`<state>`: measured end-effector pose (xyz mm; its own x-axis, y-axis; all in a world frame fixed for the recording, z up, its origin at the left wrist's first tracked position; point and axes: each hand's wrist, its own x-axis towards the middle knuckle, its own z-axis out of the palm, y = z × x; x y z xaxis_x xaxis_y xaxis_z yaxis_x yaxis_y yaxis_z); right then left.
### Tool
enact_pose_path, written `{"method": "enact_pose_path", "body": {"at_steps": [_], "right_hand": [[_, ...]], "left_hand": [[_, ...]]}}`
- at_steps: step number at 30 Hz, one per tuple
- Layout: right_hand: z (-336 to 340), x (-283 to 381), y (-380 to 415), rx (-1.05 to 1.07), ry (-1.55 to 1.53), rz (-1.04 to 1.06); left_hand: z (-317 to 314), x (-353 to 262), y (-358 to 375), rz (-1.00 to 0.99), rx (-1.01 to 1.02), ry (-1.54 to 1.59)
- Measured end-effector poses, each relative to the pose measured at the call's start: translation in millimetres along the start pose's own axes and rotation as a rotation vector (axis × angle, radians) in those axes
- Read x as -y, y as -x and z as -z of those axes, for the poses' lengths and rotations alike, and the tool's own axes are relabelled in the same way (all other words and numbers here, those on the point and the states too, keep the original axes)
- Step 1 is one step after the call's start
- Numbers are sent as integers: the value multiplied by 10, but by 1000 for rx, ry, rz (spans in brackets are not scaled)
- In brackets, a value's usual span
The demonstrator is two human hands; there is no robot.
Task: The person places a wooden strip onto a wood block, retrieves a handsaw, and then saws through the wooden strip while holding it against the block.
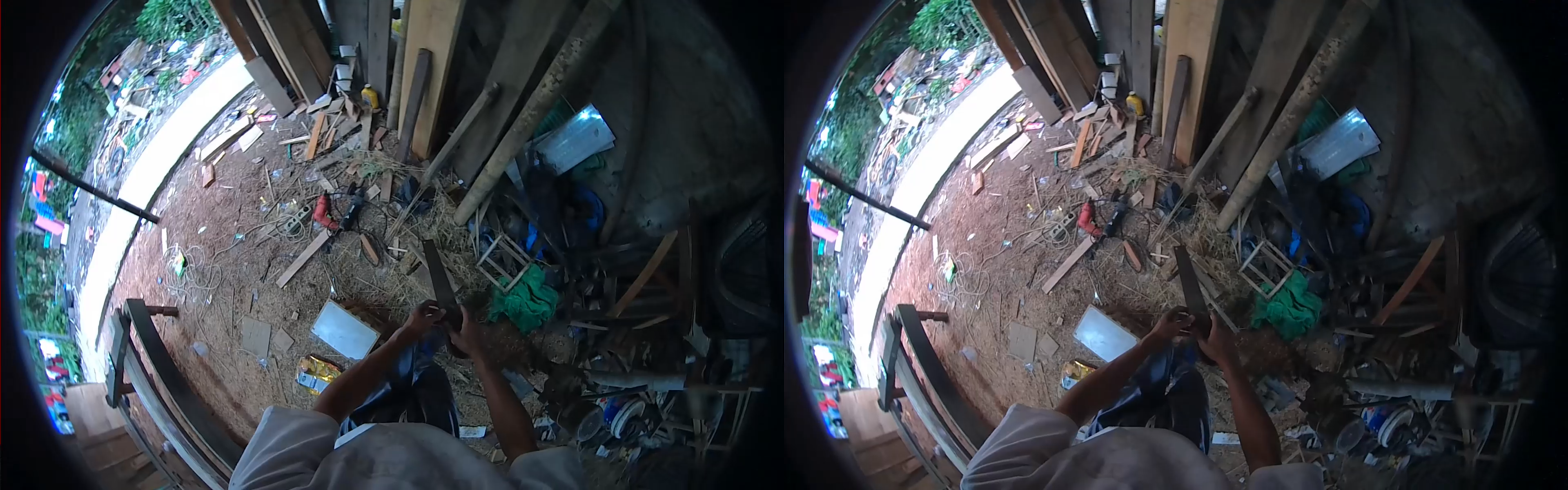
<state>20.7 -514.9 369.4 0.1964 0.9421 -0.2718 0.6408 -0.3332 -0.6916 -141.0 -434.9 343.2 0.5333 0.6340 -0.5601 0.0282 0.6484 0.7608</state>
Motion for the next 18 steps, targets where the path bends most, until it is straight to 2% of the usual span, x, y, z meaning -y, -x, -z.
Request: {"method": "enact_pose_path", "body": {"at_steps": [1,3,4,5,6,7,10,11,14,15,17,18], "right_hand": [[55,38,-76,-8,-4,-10],[146,137,-223,-18,-90,88],[198,184,-283,-43,-98,63],[256,267,-327,-82,-115,143],[257,276,-336,-125,-127,216],[189,264,-304,-241,135,263],[193,435,-329,-276,148,259],[142,456,-390,-265,205,171],[-323,289,-779,-324,70,-56],[-540,199,-952,-348,60,-108],[-1011,15,-1215,-476,123,-369],[-1175,-4,-1307,-453,109,-415]], "left_hand": [[-51,-86,-67,12,-15,111],[14,-94,-399,6,-42,112],[58,-63,-552,0,-78,119],[79,-176,-633,22,-43,93],[103,-316,-722,36,-95,-45],[109,-450,-815,39,-144,-182],[283,-540,-1312,98,-34,-141],[313,-607,-1435,114,-43,-317],[399,-538,-1981,185,88,-313],[398,-576,-2178,214,130,-341],[422,-529,-2557,259,273,-450],[534,-378,-2694,311,283,-457]]}}
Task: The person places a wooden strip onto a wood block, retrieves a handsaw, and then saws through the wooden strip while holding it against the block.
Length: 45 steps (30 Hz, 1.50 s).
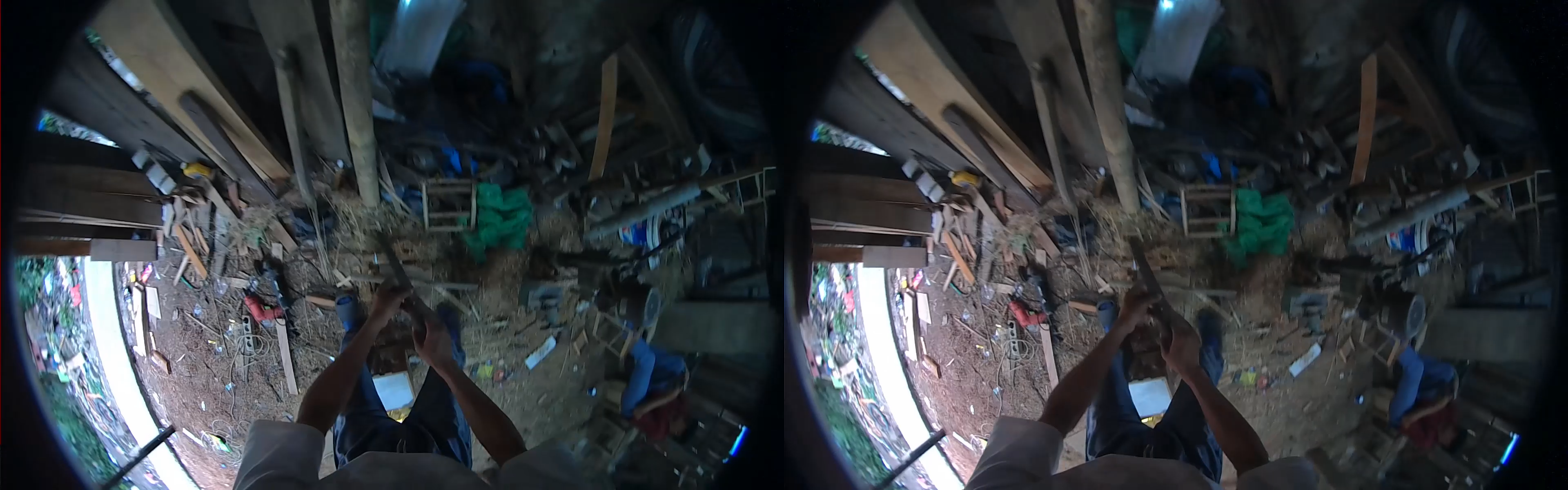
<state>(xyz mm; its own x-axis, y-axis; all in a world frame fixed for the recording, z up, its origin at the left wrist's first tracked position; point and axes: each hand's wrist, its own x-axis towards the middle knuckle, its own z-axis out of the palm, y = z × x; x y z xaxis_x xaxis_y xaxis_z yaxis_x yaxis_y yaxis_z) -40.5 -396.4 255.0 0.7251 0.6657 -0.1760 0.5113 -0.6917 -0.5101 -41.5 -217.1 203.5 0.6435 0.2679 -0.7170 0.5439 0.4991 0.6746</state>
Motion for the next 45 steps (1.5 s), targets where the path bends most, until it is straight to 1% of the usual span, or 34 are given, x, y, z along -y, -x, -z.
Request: {"method": "enact_pose_path", "body": {"at_steps": [2,3,4,6,7,8,10,11,12,13,14,15,16,17,18,19,20,21,22,24,26,27,28,30,31,33,34,36,37,39,40,42,43,45], "right_hand": [[-322,-57,-211,-85,-364,-344],[-532,-147,-282,-284,-440,-318],[-689,-270,-239,-272,-433,-351],[-808,-478,-335,-332,-501,-528],[-893,-610,-340,-340,-544,-593],[-1039,-756,-323,-339,-554,-602],[-1339,-1138,-310,-496,-798,-568],[-1458,-1300,-316,-556,-775,-575],[-1543,-1469,-276,-555,-783,-596],[-1611,-1650,-259,-521,-814,-681],[-1674,-1784,-265,-485,-850,-762],[-1678,-1846,-291,-514,-955,-801],[-1737,-1932,-322,-523,-970,-805],[-1806,-2017,-342,-588,-1055,-772],[-1804,-2059,-396,-652,-1138,-736],[-1749,-2125,-434,-598,-1016,-799],[-1680,-2131,-483,-608,-1018,-808],[-1595,-2140,-543,-564,-990,-829],[-1515,-2171,-606,-528,-960,-847],[-1415,-2258,-682,-555,-882,-822],[-1329,-2405,-751,-595,-835,-726],[-1303,-2509,-750,-610,-836,-693],[-1282,-2565,-786,-632,-830,-692],[-1244,-2625,-856,-744,-808,-711],[-1228,-2650,-890,-793,-799,-678],[-1231,-2733,-924,-830,-761,-665],[-1227,-2774,-948,-840,-726,-650],[-1203,-2750,-998,-851,-721,-648],[-1208,-2726,-1025,-856,-729,-645],[-1240,-2745,-1064,-864,-667,-604],[-1269,-2757,-1065,-867,-611,-570],[-1364,-2817,-1080,-869,-658,-522],[-1402,-2843,-1103,-877,-712,-486],[-1421,-2867,-1129,-877,-671,-454]], "left_hand": [[133,160,-409,-29,135,56],[164,203,-551,13,110,-50],[197,336,-676,47,123,-50],[311,607,-1007,-127,148,-181],[326,748,-1154,-151,94,-217],[363,837,-1277,-144,94,-228],[391,1017,-1558,-409,2,-619],[417,1176,-1715,-397,6,-635],[418,1342,-1871,-466,-13,-672],[415,1499,-2010,-541,-36,-707],[401,1632,-2087,-536,-35,-723],[357,1736,-2152,-736,21,-953],[311,1815,-2242,-943,84,-1179],[305,1922,-2343,-832,239,-1200],[315,1958,-2398,-832,241,-1214],[328,1996,-2424,-820,293,-1305],[311,2040,-2447,-811,353,-1388],[321,2090,-2489,-823,368,-1386],[378,2111,-2534,-889,392,-1450],[463,2143,-2633,-972,428,-1517],[489,2074,-2735,-950,583,-1552],[485,2035,-2723,-938,580,-1474],[455,2011,-2724,-960,590,-1473],[429,1983,-2699,-804,566,-1335],[417,1964,-2692,-827,577,-1339],[378,1920,-2666,-891,486,-1252],[335,1924,-2706,-906,493,-1245],[268,1986,-2718,-802,411,-1201],[246,2000,-2734,-805,412,-1197],[171,1989,-2775,-966,482,-1237],[162,2001,-2753,-968,475,-1231],[174,2010,-2704,-1134,385,-1295],[174,2007,-2704,-1137,364,-1294],[161,1942,-2707,-1100,279,-1218]]}}
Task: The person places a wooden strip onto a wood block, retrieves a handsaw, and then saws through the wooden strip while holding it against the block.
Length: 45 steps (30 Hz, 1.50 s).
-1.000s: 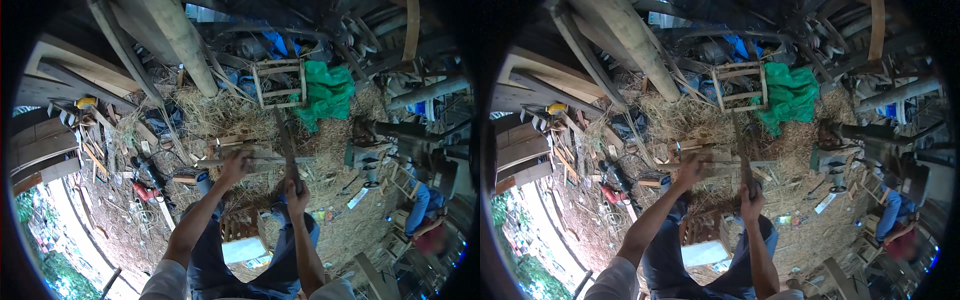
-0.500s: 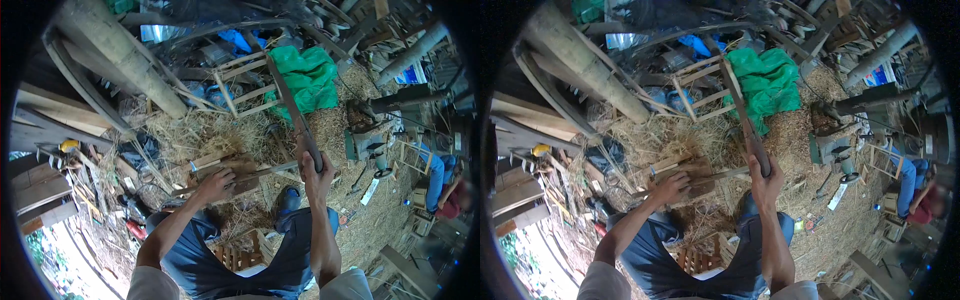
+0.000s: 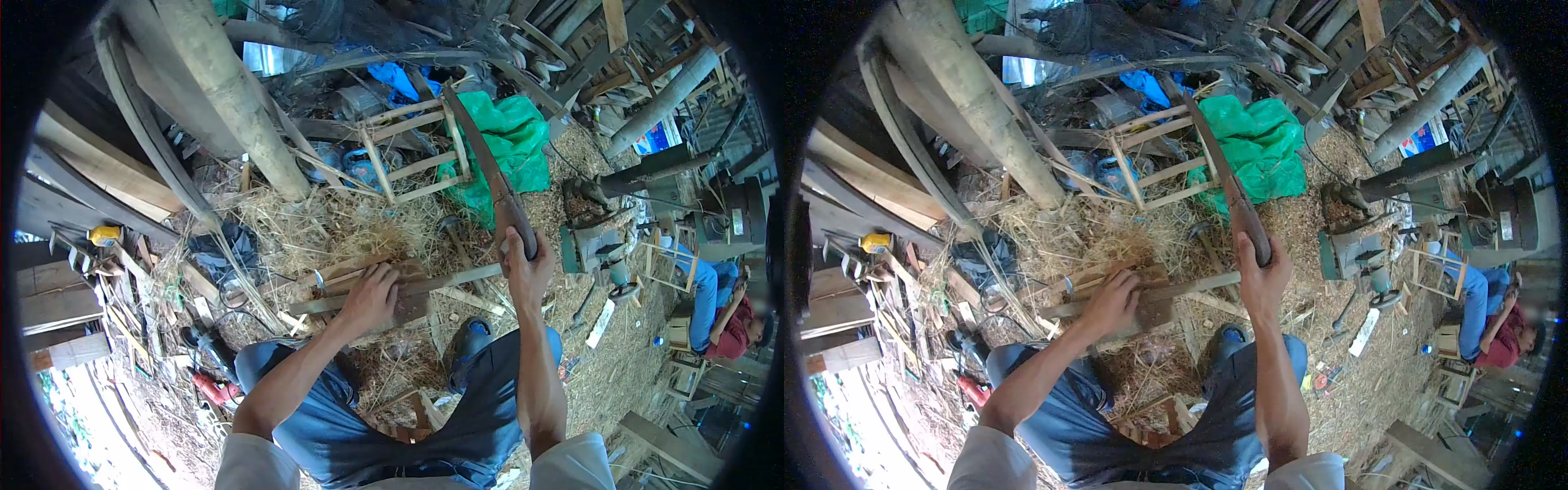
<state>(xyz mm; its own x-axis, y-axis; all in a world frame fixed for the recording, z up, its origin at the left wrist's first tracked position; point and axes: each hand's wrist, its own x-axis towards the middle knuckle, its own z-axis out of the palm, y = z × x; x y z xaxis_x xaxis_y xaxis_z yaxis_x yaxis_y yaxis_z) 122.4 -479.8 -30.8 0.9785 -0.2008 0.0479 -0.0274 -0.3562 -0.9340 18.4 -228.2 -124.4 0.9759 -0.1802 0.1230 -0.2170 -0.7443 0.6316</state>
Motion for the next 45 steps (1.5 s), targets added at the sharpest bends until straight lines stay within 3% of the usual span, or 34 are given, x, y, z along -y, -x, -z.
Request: {"method": "enact_pose_path", "body": {"at_steps": [1,3,4,10,12,16,18,21,25,31,33,37,39,43,45], "right_hand": [[9,-3,24,-6,34,30],[-4,124,56,-3,17,22],[-11,214,87,-5,7,4],[53,245,136,-34,-156,-14],[119,311,165,-42,-304,-44],[287,374,250,-87,-404,-46],[353,407,298,-110,-482,-49],[484,420,400,-130,-574,-67],[658,372,487,-126,-683,-20],[774,564,469,-207,-796,-51],[781,563,409,-207,-803,-17],[794,539,347,-156,-922,-33],[822,545,298,-144,-949,-22],[890,564,317,-102,-1007,-71],[895,593,324,-99,-1030,-81]], "left_hand": [[58,8,12,2,-2,-1],[321,-29,-75,332,222,233],[386,22,-75,332,211,227],[807,227,-53,270,254,64],[851,182,-72,212,371,41],[207,78,98,-42,211,-72],[-164,141,105,-181,305,-341],[-210,33,39,-51,316,-211],[-68,-18,1,-17,285,-271],[653,-387,-78,180,174,8],[800,-486,-124,360,134,154],[952,-597,-198,415,75,300],[1005,-645,-283,426,41,610],[1048,-842,-403,428,19,698],[1033,-864,-462,567,-106,839]]}}
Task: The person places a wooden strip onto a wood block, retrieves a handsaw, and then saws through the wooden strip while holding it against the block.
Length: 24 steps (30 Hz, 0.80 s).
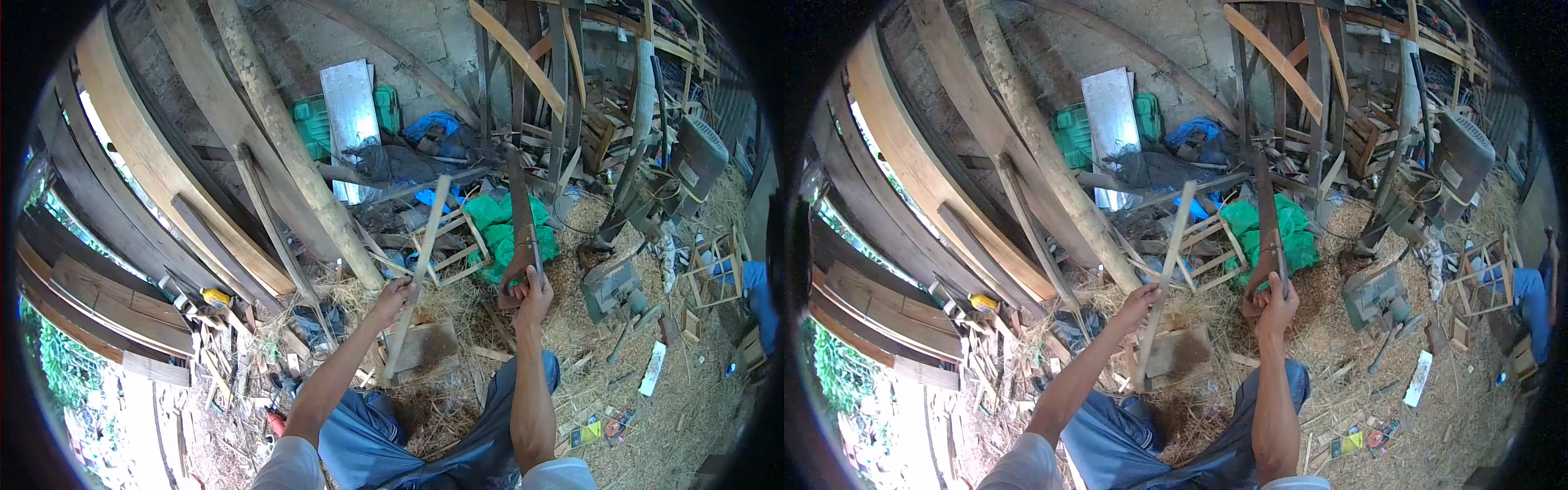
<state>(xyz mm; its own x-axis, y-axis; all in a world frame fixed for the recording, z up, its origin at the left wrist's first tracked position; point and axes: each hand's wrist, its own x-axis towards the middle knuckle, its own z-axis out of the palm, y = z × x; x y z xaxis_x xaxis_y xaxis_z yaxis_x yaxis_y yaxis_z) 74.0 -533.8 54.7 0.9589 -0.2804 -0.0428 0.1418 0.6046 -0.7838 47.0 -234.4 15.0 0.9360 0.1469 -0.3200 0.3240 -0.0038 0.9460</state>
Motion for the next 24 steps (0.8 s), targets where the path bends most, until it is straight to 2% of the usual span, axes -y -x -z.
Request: {"method": "enact_pose_path", "body": {"at_steps": [4,6,12,18,19,22,24], "right_hand": [[-24,14,-12,1,-70,-10],[-26,-25,4,-5,-92,-26],[-17,-116,58,52,28,-1],[-7,-91,255,96,209,37],[8,-91,307,97,267,49],[40,-110,516,100,340,83],[44,-101,724,82,412,238]], "left_hand": [[-32,-219,102,2,46,-11],[-24,-296,173,-61,118,4],[-3,-470,260,-117,158,30],[69,-188,188,-226,156,47],[48,-223,269,-161,78,-63],[94,179,40,-146,79,-166],[18,318,30,-146,78,-222]]}}
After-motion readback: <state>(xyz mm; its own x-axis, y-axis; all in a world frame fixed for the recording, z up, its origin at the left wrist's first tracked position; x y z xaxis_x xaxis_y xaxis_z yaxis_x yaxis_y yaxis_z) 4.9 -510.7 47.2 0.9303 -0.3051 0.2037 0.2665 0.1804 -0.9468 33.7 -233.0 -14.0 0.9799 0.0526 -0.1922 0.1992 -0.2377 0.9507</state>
